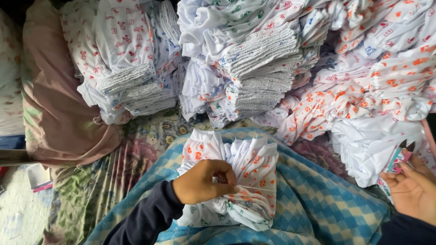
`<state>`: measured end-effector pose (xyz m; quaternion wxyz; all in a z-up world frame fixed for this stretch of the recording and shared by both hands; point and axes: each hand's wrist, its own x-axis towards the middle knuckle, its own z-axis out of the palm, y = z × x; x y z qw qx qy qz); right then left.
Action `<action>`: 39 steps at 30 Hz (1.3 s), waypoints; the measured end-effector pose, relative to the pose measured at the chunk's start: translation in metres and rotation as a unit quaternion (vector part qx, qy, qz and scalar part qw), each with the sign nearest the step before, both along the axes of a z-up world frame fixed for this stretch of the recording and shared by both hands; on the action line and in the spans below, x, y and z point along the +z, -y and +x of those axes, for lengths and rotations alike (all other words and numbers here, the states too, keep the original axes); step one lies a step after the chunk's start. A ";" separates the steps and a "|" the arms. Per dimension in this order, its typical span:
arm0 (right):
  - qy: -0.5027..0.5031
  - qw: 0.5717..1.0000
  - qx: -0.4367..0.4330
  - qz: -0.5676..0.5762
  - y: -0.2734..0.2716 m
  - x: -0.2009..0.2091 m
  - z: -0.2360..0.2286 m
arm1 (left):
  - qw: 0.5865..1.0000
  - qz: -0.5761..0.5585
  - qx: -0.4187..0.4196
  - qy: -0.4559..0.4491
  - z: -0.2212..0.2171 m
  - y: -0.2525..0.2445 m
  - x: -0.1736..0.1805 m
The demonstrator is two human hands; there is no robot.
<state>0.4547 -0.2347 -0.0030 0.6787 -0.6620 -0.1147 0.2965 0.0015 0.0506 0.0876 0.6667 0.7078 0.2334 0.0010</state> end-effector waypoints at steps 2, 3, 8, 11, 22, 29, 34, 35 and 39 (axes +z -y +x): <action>0.007 0.998 0.024 0.056 -0.019 0.031 -0.044 | 1.000 -0.015 0.015 -0.008 0.001 0.002 -0.002; -0.039 0.980 0.100 0.167 -0.028 0.045 -0.062 | 0.999 -0.015 0.037 0.005 0.001 0.004 -0.005; -0.164 0.905 0.234 0.315 -0.061 0.025 -0.105 | 0.995 -0.017 0.096 -0.010 -0.005 0.013 -0.008; -0.139 0.933 0.287 0.169 -0.077 -0.007 -0.126 | 0.989 -0.046 0.133 0.037 -0.012 0.020 -0.013; 0.243 0.801 0.536 -0.112 -0.117 0.087 -0.271 | 0.970 -0.069 0.228 0.045 -0.027 0.039 -0.016; 0.384 0.735 0.552 -0.087 -0.123 0.085 -0.288 | 0.965 -0.065 0.245 0.062 -0.029 0.039 -0.017; 0.422 0.699 0.546 -0.190 -0.122 0.085 -0.293 | 0.965 -0.092 0.242 0.047 -0.027 0.036 -0.015; 0.422 0.698 0.546 -0.191 -0.123 0.086 -0.293 | 0.965 -0.093 0.242 0.046 -0.027 0.036 -0.015; 0.439 0.691 0.526 -0.229 -0.124 0.083 -0.295 | 0.965 -0.094 0.238 0.050 -0.025 0.034 -0.016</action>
